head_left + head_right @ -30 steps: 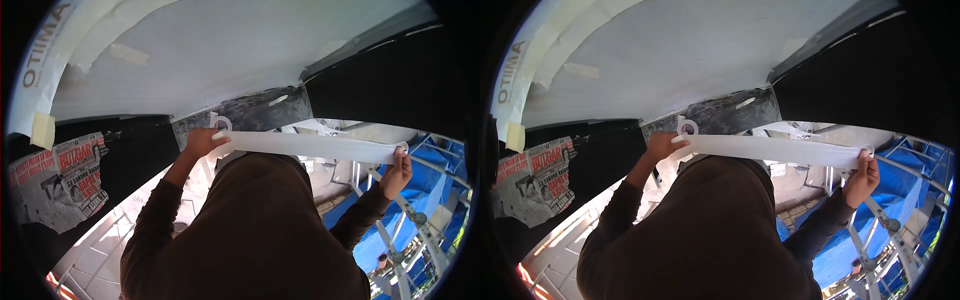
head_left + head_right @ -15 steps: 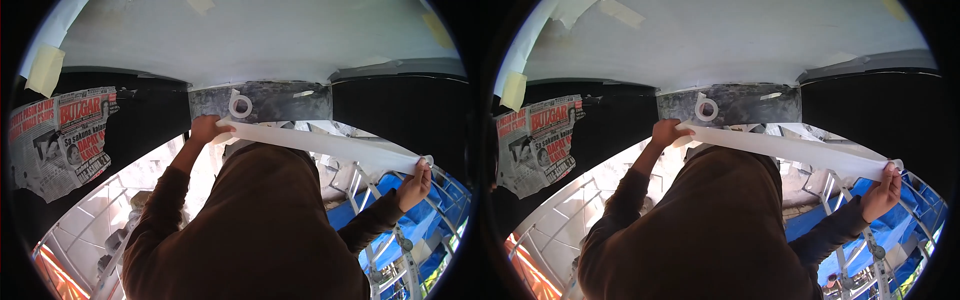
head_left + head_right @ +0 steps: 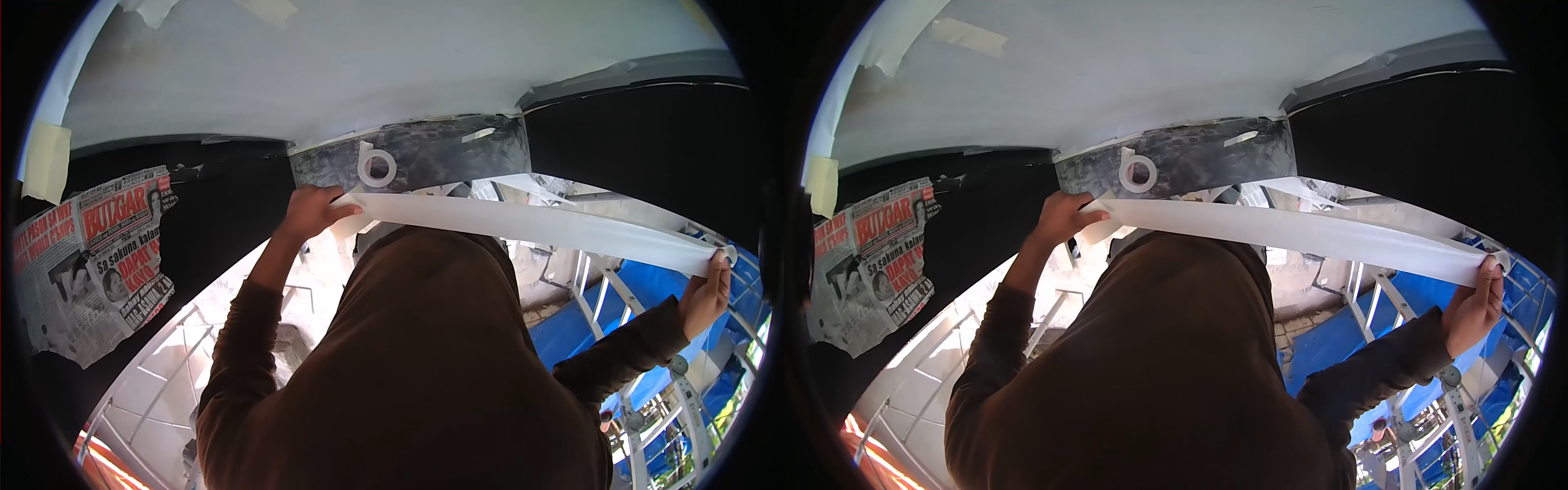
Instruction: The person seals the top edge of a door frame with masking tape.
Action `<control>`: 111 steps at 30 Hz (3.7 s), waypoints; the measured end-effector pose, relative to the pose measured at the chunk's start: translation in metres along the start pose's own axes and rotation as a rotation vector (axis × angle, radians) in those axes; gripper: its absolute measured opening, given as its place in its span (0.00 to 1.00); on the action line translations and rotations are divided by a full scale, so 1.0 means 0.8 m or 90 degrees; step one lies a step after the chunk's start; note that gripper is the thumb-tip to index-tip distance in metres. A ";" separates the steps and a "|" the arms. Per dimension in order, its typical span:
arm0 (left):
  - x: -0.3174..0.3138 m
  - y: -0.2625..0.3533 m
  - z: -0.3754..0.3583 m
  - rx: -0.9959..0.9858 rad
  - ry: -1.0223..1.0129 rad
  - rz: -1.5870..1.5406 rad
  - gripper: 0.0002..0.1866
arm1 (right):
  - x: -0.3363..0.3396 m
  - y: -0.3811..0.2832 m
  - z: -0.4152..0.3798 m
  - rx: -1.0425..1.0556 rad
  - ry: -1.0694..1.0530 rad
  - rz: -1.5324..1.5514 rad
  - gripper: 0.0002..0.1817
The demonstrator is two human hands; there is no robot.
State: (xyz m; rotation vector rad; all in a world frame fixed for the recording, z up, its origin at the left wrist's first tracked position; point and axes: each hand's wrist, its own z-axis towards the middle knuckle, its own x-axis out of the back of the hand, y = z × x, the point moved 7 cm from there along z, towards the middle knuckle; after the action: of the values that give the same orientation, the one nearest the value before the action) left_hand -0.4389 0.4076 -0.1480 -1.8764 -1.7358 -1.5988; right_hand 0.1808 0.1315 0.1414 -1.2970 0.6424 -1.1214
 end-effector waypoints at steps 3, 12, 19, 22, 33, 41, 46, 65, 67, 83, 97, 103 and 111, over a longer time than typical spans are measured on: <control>-0.010 0.005 0.026 0.077 -0.043 0.040 0.25 | 0.010 0.005 0.001 -0.016 0.011 0.014 0.12; -0.064 0.050 0.005 -0.113 -0.283 -0.284 0.28 | 0.088 0.052 0.002 -0.022 0.040 0.002 0.09; -0.008 0.005 0.069 0.010 -0.086 0.093 0.30 | 0.061 0.054 -0.007 -0.049 0.008 0.020 0.09; 0.022 0.015 0.071 0.002 -0.107 0.039 0.30 | 0.053 0.067 -0.009 -0.022 0.037 0.011 0.06; 0.018 -0.208 -0.002 0.247 -0.183 -0.108 0.22 | -0.233 0.441 -0.109 -0.309 -0.197 -0.087 0.14; 0.015 -0.141 -0.030 0.253 -0.319 -0.140 0.27 | -0.257 0.468 -0.036 -0.291 -0.144 -0.129 0.16; 0.030 -0.108 -0.086 0.224 -0.264 -0.475 0.20 | -0.237 0.490 -0.015 -0.303 -0.147 -0.121 0.18; 0.047 -0.083 -0.176 0.223 -0.295 -0.568 0.32 | -0.337 0.441 0.074 -0.276 -0.260 -0.131 0.15; 0.042 -0.088 -0.190 0.353 -0.354 -0.349 0.30 | -0.358 0.436 0.072 -0.286 -0.310 -0.040 0.15; 0.317 0.117 -0.246 0.248 -0.060 -0.189 0.11 | -0.336 0.550 -0.131 -0.582 -0.324 0.412 0.15; 0.311 0.467 -0.081 0.038 -0.232 0.362 0.09 | -0.430 -0.111 -0.200 0.242 -0.973 0.604 0.37; 0.327 0.504 -0.109 -0.085 -0.009 0.468 0.09 | -0.446 -0.185 -0.223 0.277 -1.015 0.495 0.23; 0.315 0.473 -0.117 0.005 0.229 0.221 0.11 | -0.462 -0.199 -0.231 0.312 -1.177 0.321 0.15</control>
State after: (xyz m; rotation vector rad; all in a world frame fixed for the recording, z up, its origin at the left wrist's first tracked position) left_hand -0.2539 0.3812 0.2768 -1.6434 -1.1959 -1.6569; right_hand -0.1654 0.4051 0.1776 -1.0888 -0.6583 0.5287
